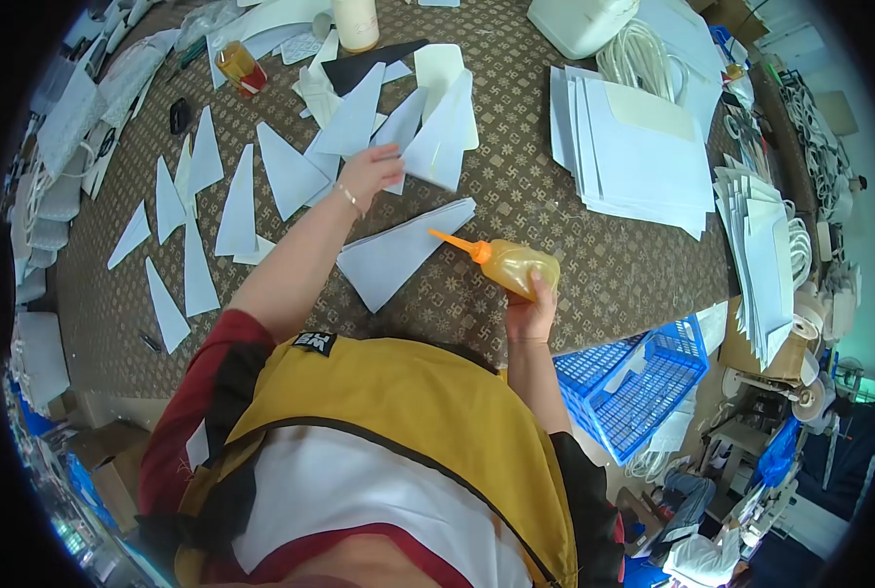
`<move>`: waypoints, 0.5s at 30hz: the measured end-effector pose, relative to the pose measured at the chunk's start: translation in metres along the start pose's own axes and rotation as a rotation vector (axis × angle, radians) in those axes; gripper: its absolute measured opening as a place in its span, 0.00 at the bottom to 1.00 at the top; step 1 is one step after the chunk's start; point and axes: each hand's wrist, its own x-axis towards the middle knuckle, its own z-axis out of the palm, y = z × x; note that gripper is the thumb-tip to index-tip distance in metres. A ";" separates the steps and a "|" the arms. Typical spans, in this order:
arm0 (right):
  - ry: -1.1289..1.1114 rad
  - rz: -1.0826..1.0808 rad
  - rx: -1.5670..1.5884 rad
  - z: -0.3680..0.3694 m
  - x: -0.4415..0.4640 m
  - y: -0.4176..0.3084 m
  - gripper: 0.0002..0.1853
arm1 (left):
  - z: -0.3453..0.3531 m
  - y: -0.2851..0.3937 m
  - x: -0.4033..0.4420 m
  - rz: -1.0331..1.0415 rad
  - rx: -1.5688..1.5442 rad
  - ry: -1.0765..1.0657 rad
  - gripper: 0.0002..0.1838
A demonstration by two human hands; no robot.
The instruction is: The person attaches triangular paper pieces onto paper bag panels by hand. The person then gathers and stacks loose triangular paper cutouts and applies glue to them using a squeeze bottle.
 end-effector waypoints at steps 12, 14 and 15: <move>0.172 -0.258 -0.243 -0.002 0.015 -0.024 0.27 | -0.069 -0.002 -0.128 0.280 1.077 0.027 0.19; 0.179 -0.280 -0.277 0.000 0.022 -0.028 0.27 | -0.083 -0.016 -0.143 0.394 1.185 0.025 0.19; 0.183 -0.312 -0.330 -0.002 0.028 -0.027 0.28 | -0.087 -0.021 -0.148 0.454 1.241 0.025 0.19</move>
